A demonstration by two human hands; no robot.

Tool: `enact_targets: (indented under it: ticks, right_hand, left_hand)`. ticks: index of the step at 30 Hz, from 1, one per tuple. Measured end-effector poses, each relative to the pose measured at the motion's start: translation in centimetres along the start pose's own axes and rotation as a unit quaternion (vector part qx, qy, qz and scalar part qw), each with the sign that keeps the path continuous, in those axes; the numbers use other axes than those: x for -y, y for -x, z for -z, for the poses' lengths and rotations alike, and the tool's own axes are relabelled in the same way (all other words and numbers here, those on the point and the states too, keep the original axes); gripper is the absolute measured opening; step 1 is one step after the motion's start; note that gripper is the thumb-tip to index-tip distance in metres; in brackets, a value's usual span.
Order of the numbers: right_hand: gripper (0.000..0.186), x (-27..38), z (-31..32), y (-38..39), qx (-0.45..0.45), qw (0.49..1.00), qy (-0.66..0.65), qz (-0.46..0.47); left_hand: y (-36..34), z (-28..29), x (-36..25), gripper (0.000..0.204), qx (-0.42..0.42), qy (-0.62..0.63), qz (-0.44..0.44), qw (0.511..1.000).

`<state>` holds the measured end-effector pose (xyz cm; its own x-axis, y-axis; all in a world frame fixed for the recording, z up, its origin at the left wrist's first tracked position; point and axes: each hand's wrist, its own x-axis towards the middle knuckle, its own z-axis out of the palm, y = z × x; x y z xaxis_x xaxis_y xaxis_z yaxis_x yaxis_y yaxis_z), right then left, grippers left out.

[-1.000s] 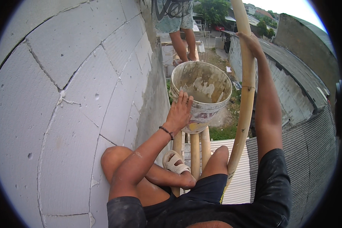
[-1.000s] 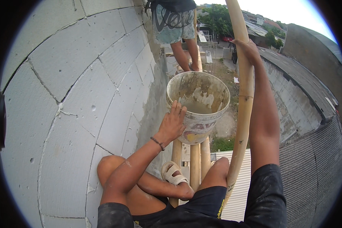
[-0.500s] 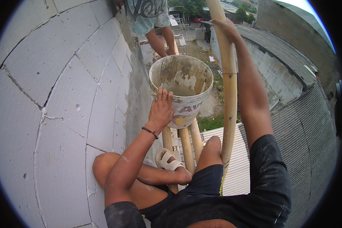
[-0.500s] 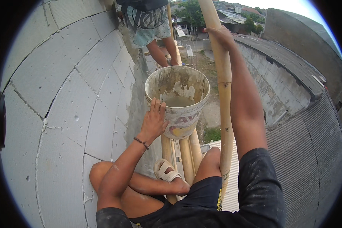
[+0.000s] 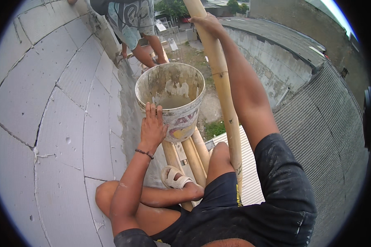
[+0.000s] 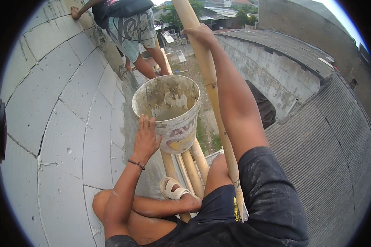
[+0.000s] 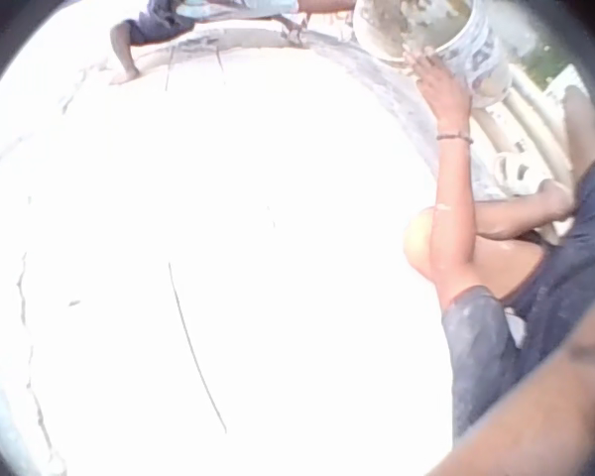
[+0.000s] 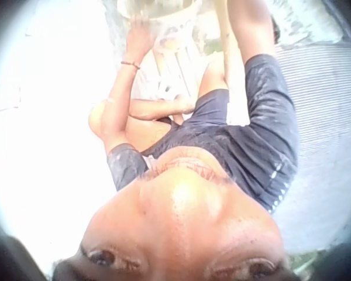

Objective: The person applies mortar to a brick wall using a trowel, scooping the mortar from a bucket and spreading it onto the wall.

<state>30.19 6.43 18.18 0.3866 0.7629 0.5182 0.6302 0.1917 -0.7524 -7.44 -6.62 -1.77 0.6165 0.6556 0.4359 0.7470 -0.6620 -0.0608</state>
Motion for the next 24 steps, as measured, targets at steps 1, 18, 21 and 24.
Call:
enact_targets:
  ticks: [1,18,21,24]
  right_hand:
    - [0.077,0.0,0.0,0.0,0.005,1.0,-0.001,-0.005]
    - [0.061,0.9,0.0,0.6,0.045,0.999,0.005,-0.008]
    - [0.061,0.2,0.6,-0.1,0.032,0.999,0.02,-0.014]
    - [0.062,0.2,0.5,0.1,0.03,0.999,0.014,-0.012]
  left_hand:
    - [0.1,0.0,-0.1,0.079,0.0,0.001,0.009,1.0]
    - [0.1,0.0,0.4,0.071,0.016,-0.06,0.007,0.998]
    - [0.0,-0.2,0.1,0.077,-0.004,-0.069,-0.002,0.998]
    - [0.0,-0.3,0.0,0.077,-0.003,-0.074,0.0,0.997]
